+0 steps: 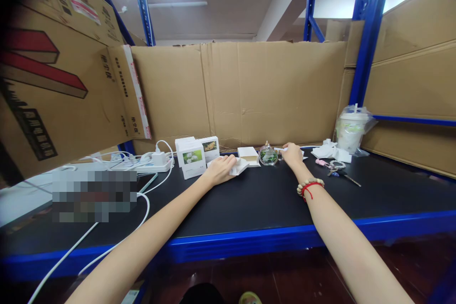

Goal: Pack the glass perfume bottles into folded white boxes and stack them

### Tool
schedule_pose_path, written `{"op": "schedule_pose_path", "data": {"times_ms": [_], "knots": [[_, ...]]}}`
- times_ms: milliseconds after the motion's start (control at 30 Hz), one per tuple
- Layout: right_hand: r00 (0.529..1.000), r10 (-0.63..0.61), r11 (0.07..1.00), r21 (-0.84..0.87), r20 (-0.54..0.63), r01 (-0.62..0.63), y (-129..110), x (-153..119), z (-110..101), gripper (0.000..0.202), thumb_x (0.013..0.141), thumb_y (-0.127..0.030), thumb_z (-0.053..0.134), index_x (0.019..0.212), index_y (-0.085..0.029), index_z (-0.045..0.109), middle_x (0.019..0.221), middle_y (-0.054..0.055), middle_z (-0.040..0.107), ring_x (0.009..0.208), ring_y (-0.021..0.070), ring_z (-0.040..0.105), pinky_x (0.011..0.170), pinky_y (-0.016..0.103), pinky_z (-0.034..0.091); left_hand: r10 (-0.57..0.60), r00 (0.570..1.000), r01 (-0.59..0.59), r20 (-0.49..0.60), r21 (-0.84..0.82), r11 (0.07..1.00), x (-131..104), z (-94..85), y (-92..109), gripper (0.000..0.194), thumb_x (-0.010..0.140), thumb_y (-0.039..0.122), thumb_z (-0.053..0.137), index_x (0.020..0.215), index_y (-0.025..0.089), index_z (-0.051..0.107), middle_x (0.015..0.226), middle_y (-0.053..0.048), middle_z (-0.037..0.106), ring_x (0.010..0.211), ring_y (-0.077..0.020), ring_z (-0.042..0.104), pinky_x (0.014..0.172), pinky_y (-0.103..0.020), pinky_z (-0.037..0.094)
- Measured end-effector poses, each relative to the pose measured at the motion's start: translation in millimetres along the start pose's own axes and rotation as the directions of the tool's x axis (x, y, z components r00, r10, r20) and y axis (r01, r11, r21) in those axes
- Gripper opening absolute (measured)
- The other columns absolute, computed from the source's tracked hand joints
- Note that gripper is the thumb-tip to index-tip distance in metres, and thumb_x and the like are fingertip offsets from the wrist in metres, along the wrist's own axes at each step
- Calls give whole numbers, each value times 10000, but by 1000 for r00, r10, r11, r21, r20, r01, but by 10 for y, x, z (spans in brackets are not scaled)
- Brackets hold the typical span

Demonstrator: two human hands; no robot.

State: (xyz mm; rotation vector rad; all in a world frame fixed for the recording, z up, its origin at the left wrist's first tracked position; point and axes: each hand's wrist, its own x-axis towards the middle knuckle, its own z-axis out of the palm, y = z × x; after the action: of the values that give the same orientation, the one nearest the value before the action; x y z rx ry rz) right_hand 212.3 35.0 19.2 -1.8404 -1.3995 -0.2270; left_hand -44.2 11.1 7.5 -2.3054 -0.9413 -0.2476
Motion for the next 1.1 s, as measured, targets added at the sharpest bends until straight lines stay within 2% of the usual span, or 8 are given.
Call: {"op": "schedule_pose_path", "data": {"times_ms": [133, 233, 333, 467, 533, 667, 867, 1100], "knots": [[972, 42, 996, 90, -230, -22, -361, -123, -254, 213, 754, -313, 501, 901, -224, 628, 693, 37, 682, 707, 198, 614, 583, 269, 395, -79, 996, 79, -49, 0, 997, -6, 8, -2, 310, 803, 368, 499, 1024, 156, 450, 1045, -98, 578, 929, -187, 559, 705, -257, 445], [969, -79, 977, 176, -234, 122, -669, -256, -346, 189, 771, -341, 498, 837, -226, 632, 594, 7, 653, 676, 174, 606, 595, 249, 381, -141, 984, 143, -106, 7, 990, -11, 18, -3, 298, 814, 374, 479, 1012, 152, 457, 1062, -109, 576, 932, -186, 561, 676, -242, 449], [948, -310, 917, 240, -75, 319, -855, -374, -313, 161, 740, -352, 550, 750, -223, 647, 554, -12, 634, 602, 136, 589, 573, 220, 377, -165, 977, 167, -133, 5, 986, -11, 32, -4, 280, 827, 369, 456, 996, 146, 464, 1009, -106, 589, 919, -184, 563, 660, -235, 448], [787, -576, 801, 344, 219, 491, -878, -422, -180, 206, 681, -406, 606, 637, -211, 657, 634, -4, 663, 494, 102, 554, 518, 214, 377, -195, 972, 191, -135, -39, 981, -3, 42, -4, 305, 815, 397, 465, 1008, 161, 449, 951, -83, 586, 899, -182, 560, 650, -240, 442], [711, -623, 773, 398, 327, 494, -835, -395, -120, 203, 665, -395, 622, 627, -200, 664, 611, -6, 654, 428, 86, 524, 502, 218, 383, -207, 970, 200, -125, -68, 977, -1, 42, -1, 345, 796, 413, 490, 1040, 175, 435, 960, -72, 579, 910, -183, 556, 657, -243, 439], [638, -606, 788, 463, 475, 405, -749, -319, -44, 154, 624, -327, 656, 687, -190, 689, 560, -10, 632, 415, 90, 526, 469, 212, 393, -294, 948, 281, -120, -116, 953, -9, 44, 8, 401, 782, 459, 477, 1065, 178, 436, 961, -72, 575, 905, -194, 556, 665, -257, 427], [595, -637, 768, 469, 489, 437, -760, -358, 16, 249, 627, -154, 600, 849, -220, 694, 924, 16, 670, 423, 56, 537, 469, 198, 422, -330, 940, 319, -89, -122, 940, -28, 38, 10, 379, 787, 484, 429, 1004, 177, 479, 938, -77, 587, 889, -211, 550, 659, -280, 406], [583, -678, 734, 370, 448, 569, -871, -521, 35, 250, 698, -88, 509, 789, -232, 691, 849, -10, 692, 347, 37, 490, 514, 199, 427, -228, 971, 221, -75, -86, 971, -14, 38, 14, 345, 799, 441, 424, 992, 164, 493, 949, -83, 592, 902, -215, 554, 697, -296, 407]]}}
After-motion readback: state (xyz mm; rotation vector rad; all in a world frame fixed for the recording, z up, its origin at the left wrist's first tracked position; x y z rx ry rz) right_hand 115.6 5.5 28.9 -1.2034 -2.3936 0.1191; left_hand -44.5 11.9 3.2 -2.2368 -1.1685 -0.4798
